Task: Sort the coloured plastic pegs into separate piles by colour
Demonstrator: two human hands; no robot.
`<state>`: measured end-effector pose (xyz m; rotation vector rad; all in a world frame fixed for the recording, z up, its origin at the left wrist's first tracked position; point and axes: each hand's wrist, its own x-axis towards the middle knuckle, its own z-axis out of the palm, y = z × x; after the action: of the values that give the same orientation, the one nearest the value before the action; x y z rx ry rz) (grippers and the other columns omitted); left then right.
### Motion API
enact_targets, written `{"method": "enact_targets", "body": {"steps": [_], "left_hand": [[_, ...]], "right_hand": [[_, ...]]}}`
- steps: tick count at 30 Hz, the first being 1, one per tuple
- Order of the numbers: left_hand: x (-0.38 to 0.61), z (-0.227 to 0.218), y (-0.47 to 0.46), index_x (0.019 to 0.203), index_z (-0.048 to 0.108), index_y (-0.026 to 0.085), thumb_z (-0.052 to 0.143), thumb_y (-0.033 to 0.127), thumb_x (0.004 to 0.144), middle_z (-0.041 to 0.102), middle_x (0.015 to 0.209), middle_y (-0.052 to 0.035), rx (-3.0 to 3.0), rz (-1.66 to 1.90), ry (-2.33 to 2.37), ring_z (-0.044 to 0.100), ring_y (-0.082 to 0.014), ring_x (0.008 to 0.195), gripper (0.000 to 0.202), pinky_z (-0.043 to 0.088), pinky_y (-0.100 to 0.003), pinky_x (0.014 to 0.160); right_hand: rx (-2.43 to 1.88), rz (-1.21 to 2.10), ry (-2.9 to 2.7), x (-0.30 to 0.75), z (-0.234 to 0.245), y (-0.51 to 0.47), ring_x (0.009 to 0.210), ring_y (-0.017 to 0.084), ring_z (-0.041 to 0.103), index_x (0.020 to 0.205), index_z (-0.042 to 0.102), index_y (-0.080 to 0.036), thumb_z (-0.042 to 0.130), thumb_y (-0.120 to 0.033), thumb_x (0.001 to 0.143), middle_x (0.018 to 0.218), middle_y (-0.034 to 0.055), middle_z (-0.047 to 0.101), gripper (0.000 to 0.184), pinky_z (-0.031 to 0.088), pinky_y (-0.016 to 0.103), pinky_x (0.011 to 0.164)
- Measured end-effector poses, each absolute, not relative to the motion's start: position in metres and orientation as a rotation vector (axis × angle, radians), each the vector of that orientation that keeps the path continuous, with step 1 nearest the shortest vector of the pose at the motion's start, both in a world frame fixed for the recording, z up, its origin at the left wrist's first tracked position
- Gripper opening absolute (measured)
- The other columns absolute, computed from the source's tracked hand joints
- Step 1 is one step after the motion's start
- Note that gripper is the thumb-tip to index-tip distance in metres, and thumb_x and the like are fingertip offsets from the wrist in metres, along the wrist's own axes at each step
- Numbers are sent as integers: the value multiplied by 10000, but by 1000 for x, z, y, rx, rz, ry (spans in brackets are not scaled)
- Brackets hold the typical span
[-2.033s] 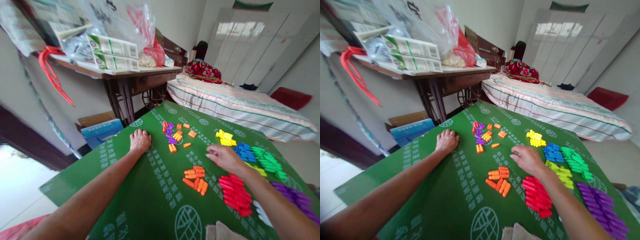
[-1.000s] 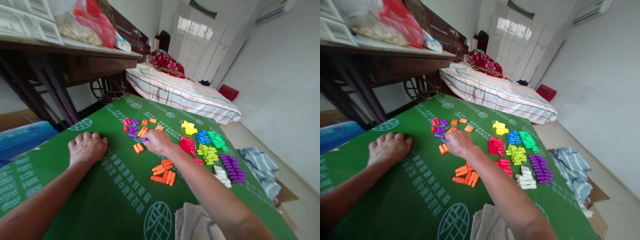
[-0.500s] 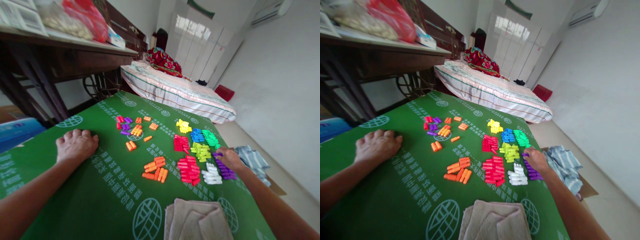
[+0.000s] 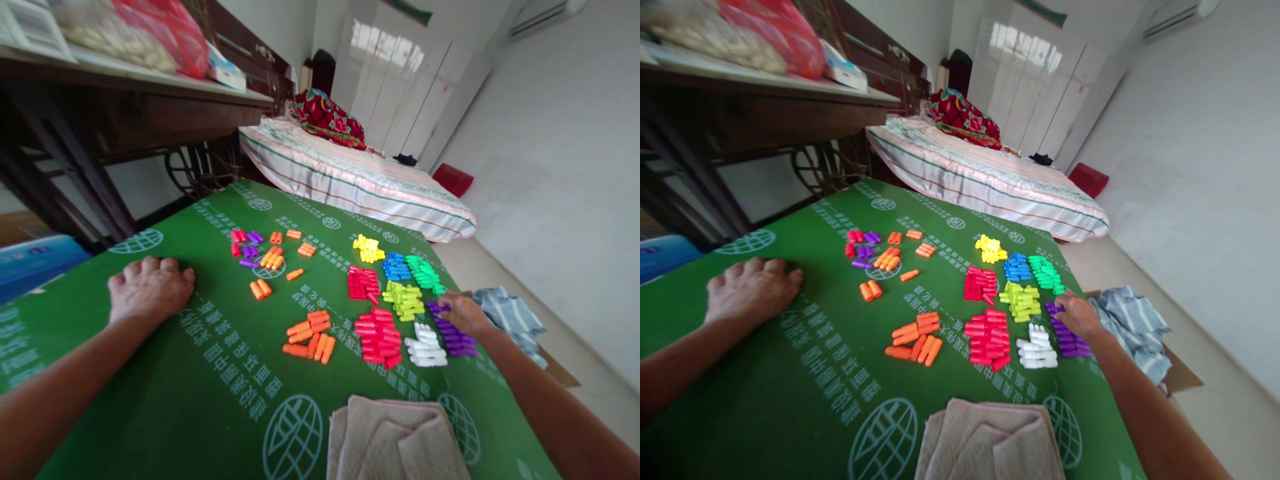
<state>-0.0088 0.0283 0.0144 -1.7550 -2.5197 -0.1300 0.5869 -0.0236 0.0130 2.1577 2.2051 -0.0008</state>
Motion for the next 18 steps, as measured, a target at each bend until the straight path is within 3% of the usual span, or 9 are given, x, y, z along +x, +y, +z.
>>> {"method": "enact_targets", "body": {"steps": [7,18], "left_hand": [[-9,14,27,1191,504,54,213,468,847,463,1246,-226,-1765,-151,-2518,379,-364,1149,612,330,-483,921],[-8,16,24,1172,505,54,228,463,850,471,1236,-226,-1777,-164,-2512,384,-366,1148,590,329,-478,917]], "right_hand": [[2101,-82,2238,593,16,-25,831,160,579,772,617,-216,628,-200,688,884,30,621,86,427,243,753],[2090,-51,2219,589,20,-26,777,164,586,705,599,-206,506,-82,651,821,23,619,164,412,249,695]]}}
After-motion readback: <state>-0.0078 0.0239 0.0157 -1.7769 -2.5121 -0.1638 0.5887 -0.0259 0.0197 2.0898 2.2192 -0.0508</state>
